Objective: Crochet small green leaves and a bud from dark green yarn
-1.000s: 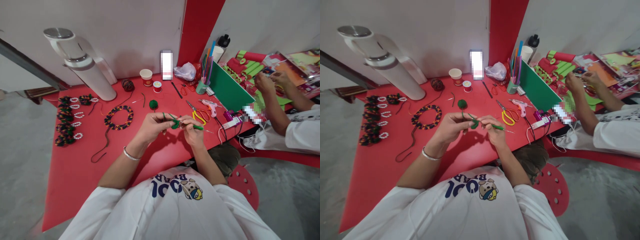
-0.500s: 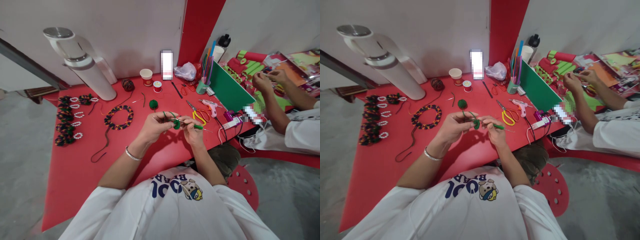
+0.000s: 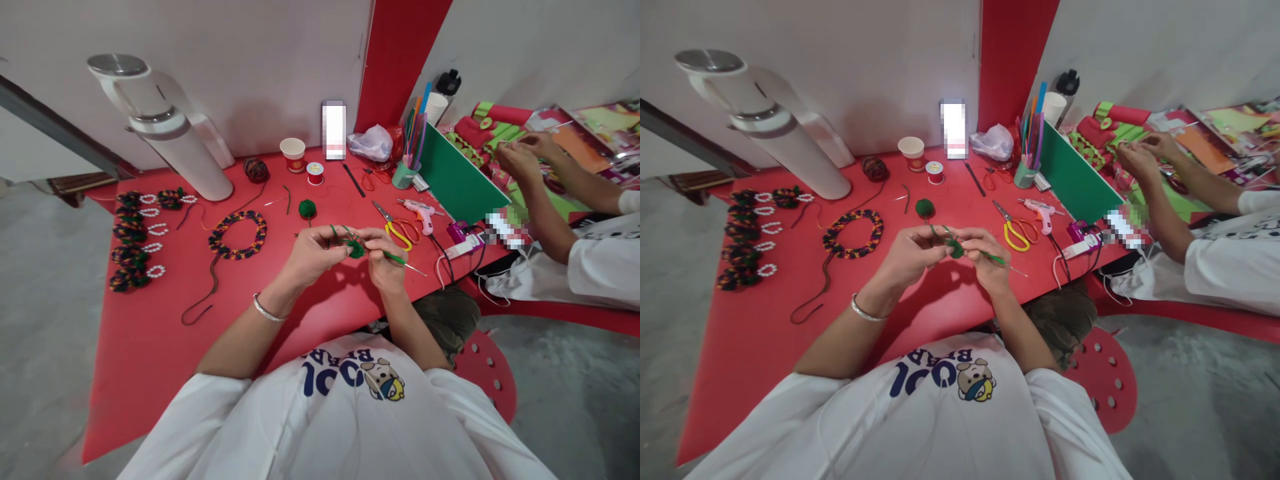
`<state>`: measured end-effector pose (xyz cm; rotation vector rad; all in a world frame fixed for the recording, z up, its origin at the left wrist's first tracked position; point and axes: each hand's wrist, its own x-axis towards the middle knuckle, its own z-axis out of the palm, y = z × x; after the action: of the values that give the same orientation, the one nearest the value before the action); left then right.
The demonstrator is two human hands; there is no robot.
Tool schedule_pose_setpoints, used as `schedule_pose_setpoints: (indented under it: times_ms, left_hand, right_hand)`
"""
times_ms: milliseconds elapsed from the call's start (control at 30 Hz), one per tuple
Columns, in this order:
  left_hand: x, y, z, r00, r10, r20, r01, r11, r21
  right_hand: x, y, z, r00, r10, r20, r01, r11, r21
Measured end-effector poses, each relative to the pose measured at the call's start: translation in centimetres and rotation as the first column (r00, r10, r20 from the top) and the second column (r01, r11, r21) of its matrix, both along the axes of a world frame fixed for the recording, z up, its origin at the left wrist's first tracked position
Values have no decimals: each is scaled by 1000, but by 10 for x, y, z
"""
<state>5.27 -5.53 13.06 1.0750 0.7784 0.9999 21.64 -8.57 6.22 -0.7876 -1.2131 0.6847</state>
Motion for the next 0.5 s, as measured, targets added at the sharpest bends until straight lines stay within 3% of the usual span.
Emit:
schedule_pose_setpoints:
  times_ms: [167, 433, 500]
  left_hand:
    - [0, 2, 1, 1000, -28, -11, 27, 997, -78]
    - [7, -4, -1, 983, 165, -81, -161, 986, 55]
    - [7, -5, -2, 985, 157, -67, -155, 987, 42]
  right_hand:
    - [0, 1, 5, 998, -23, 51, 18, 995, 100]
    - [-19, -8, 17, 965, -240, 102, 244, 970, -21]
    - [-25, -10, 19, 962, -264, 62, 268, 962, -62]
